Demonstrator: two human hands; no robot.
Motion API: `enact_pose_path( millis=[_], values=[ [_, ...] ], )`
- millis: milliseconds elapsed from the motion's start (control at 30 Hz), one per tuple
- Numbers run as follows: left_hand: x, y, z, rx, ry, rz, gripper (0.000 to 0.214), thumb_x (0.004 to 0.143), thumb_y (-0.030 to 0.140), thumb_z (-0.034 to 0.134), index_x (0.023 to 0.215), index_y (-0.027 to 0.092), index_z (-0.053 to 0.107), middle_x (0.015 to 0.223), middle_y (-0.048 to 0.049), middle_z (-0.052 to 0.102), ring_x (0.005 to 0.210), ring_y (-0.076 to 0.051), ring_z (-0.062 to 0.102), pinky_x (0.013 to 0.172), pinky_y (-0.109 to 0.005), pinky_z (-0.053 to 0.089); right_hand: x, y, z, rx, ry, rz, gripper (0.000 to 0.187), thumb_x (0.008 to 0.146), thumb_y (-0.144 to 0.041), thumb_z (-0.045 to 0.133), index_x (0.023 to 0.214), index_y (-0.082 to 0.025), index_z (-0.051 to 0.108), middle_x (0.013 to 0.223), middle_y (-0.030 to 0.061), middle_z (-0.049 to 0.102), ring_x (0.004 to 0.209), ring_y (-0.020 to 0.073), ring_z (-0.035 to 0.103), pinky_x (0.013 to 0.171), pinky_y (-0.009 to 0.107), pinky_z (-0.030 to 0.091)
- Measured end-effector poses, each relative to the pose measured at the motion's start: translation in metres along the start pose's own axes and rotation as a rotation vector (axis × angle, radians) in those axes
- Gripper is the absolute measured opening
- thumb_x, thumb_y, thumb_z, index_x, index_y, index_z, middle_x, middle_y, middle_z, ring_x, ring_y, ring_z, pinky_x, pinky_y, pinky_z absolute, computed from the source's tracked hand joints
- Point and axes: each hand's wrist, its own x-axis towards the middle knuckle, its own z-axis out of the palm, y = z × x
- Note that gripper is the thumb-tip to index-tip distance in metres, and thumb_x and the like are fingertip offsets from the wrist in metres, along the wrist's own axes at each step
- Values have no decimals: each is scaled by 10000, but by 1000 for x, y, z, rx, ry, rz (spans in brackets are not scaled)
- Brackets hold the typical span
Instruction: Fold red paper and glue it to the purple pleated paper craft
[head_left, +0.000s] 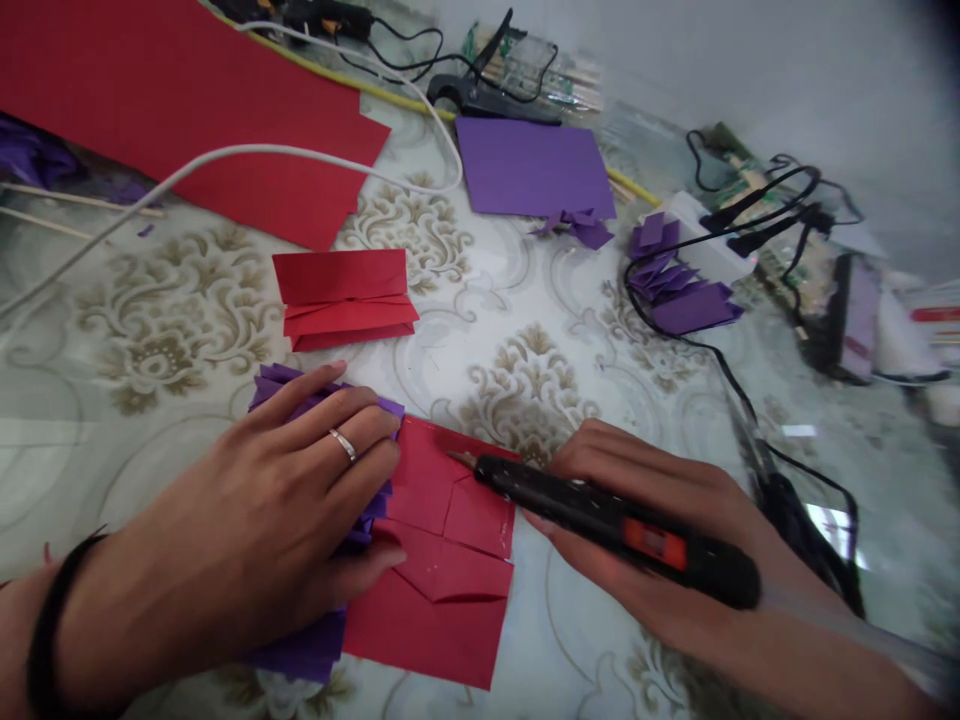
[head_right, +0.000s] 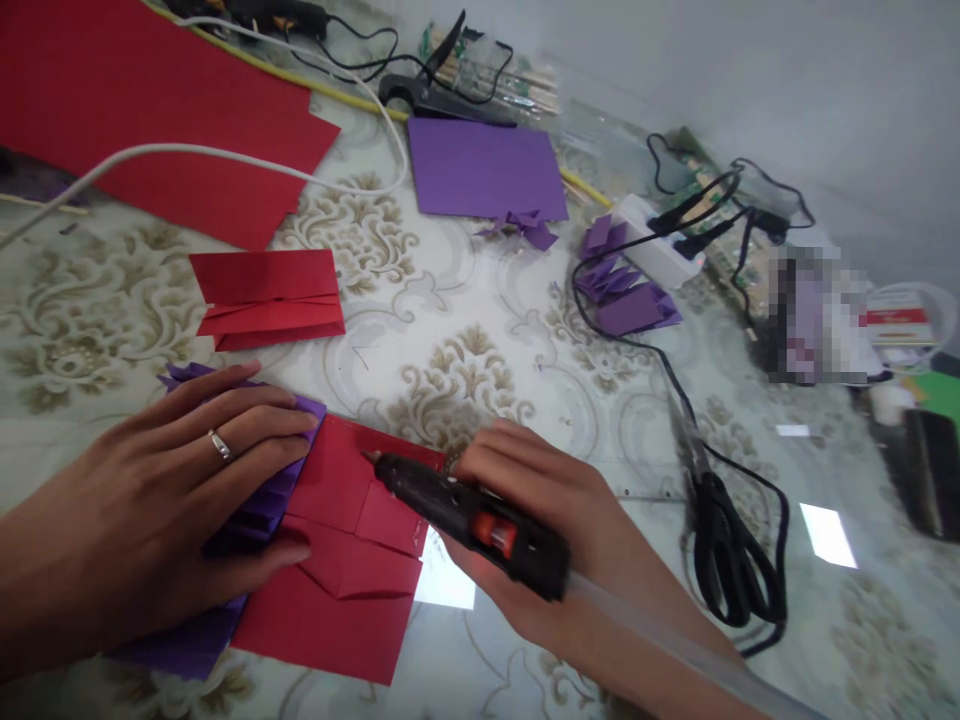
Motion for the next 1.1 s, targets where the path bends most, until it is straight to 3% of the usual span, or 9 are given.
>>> enact_pose_path(
  millis=[200, 333, 667, 1100],
  values=[
    [-3, -1, 3, -9, 13, 2, 230, 958, 392, 684, 1020, 170, 679, 1155, -90, 728, 1117, -303, 704, 1198, -586, 476, 26, -4, 19, -16, 70, -125, 175, 892, -154, 641, 779, -240, 539, 724, -20, 540, 694, 175, 543, 617, 324, 418],
    [-4, -2, 5, -9, 12, -12, 230, 959, 401, 673, 992, 174, 656, 1184, -95, 684, 1124, -307, 697, 1215, -607, 456, 30, -8, 20, -49, 78, -118, 231, 875, -104, 634, 747, -236, 494, 714, -24, 508, 692, 173, 527, 615, 327, 393],
    [-6, 0, 7, 0, 24, -65, 188, 985, 372, 635, 995, 185, 656, 1154, -69, 678, 1150, -295, 681, 1233, -572, 451, 33, -11, 19, -119, 77, -176, 250, 873, -93, 622, 733, -235, 471, 686, -41, 485, 670, 161, 485, 668, 328, 408],
    [-1, -2, 3, 52, 15, -15, 305, 885, 431, 768, 983, 155, 683, 1118, -116, 719, 1092, -347, 705, 1132, -605, 552, 24, -18, 19, -164, 7, -196, 236, 861, -36, 570, 750, -238, 522, 674, -12, 587, 665, 188, 562, 673, 350, 466]
  ],
)
